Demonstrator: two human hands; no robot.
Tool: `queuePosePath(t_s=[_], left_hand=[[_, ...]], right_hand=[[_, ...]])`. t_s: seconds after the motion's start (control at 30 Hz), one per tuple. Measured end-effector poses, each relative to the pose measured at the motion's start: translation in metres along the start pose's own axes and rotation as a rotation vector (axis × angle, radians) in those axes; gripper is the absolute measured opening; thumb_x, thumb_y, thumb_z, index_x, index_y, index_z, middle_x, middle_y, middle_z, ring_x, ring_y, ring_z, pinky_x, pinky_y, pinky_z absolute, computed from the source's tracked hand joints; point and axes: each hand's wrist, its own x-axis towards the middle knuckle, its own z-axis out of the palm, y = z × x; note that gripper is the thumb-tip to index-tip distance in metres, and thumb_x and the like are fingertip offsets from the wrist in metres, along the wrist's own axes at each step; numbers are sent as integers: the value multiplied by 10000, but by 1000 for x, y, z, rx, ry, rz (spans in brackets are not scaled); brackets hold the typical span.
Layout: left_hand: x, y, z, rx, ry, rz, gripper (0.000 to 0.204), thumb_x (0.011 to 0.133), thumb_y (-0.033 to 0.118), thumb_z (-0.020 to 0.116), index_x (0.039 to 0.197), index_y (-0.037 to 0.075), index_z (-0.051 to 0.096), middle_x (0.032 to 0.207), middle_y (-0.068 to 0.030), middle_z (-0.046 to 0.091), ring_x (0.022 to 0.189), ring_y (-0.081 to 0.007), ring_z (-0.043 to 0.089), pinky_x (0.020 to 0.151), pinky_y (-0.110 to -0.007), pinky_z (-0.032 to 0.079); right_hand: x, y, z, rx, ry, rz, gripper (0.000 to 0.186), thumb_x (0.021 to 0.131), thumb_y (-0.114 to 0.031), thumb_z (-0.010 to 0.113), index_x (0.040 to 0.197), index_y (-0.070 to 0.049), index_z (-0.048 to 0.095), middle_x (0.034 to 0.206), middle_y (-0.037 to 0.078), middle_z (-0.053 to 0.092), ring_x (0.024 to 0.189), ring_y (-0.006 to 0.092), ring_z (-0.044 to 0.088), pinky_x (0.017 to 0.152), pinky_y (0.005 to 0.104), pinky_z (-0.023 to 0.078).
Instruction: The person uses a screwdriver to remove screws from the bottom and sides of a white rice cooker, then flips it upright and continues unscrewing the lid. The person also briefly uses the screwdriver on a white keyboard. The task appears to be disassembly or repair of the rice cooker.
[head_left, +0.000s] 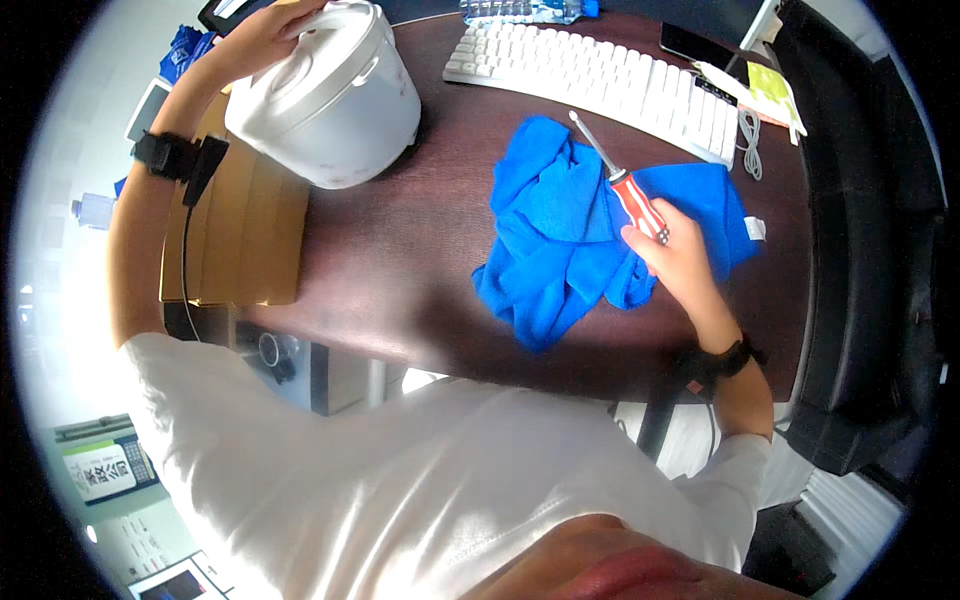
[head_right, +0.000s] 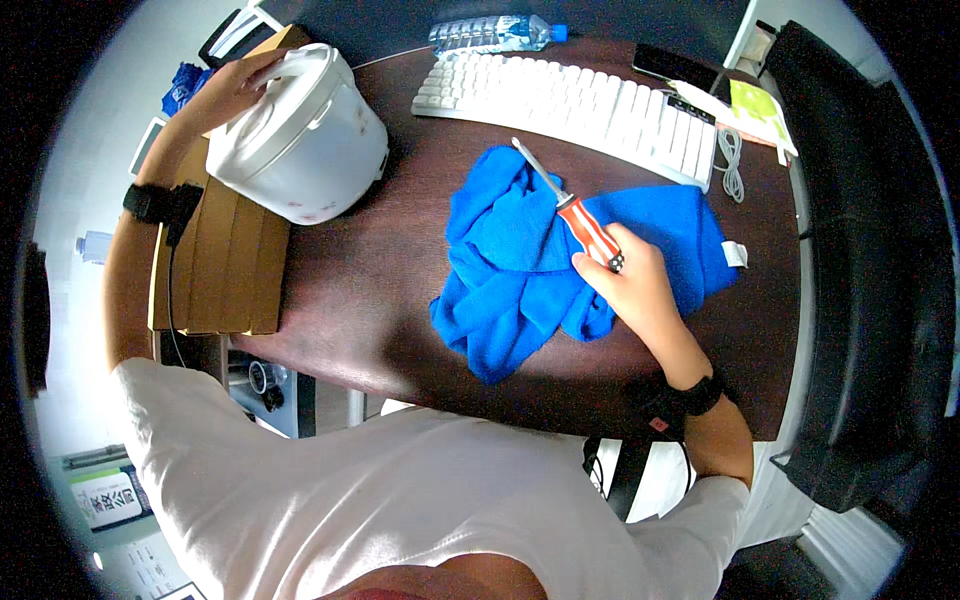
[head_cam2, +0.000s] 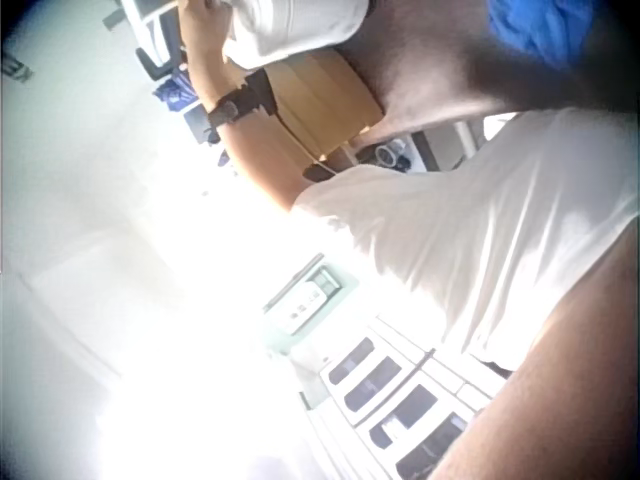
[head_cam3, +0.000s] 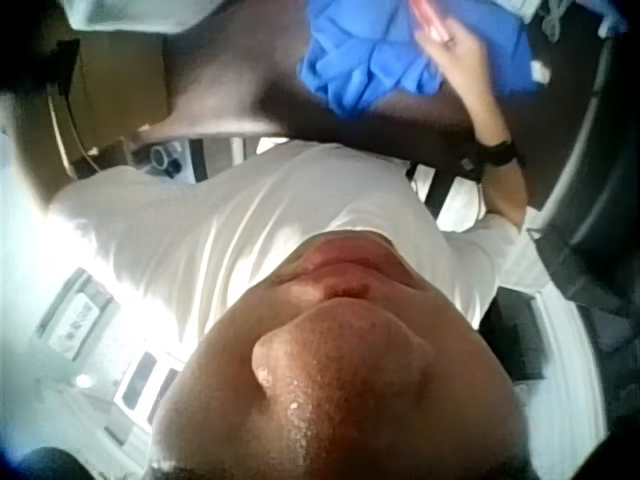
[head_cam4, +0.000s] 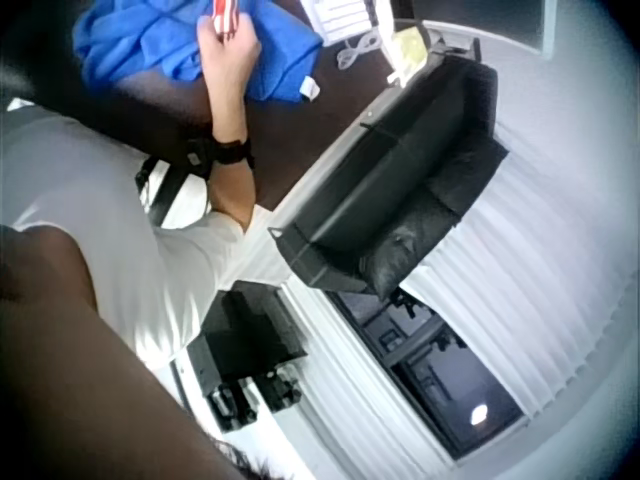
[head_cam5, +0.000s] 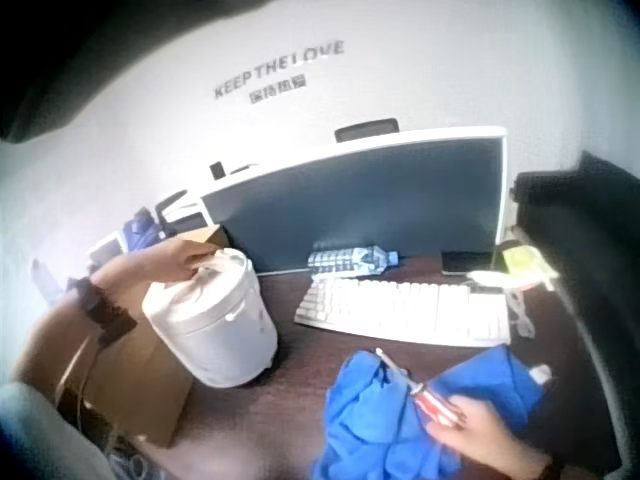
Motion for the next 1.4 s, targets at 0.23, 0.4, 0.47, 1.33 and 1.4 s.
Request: queuePosePath(t_s=[0.23,0.4,0.47,1.33,1.4], left_hand=[[2,-4,33,63,219,-58,475,791,86,559,1246,-48,524,1179,-206,606,1065,-251,599,944,-309,437],[-29,10,25,27,302,-326,431,790,167,571,1169,-38,591,995,-220,671,863,-282,668,839,-334,493],[-19,4,36,39,356,-259,423,782,178,572,1145,-37,606,956,-219,677,833,-283,674,820,-341,499],[101,-40,5,323,296,-7,299,782,166,552,1036,10,584,1040,-211,618,980,-391,578,845,-455,467],[85,-22,-1,370,515,64,314,766,112,593,1069,31,583,1094,-169,601,1039,-374,555,873,-442,460]], right_hand=[[-2,4,-1,-52,-12,-25,226,786,-165,727,807,-4,569,646,58,591,581,68,519,513,274,410],[1,1,3,-31,-55,-11,208,782,-150,727,812,-6,581,649,52,598,580,63,528,510,269,413],[0,1,0,-43,-44,1,208,782,-151,727,810,-7,580,646,50,596,579,64,529,509,268,413],[-5,-7,0,-120,20,-120,254,773,-186,734,817,-6,560,666,153,618,572,269,641,507,340,453],[-6,-6,0,-114,58,-135,251,768,-175,738,806,-12,551,668,149,617,576,270,640,508,346,453]])
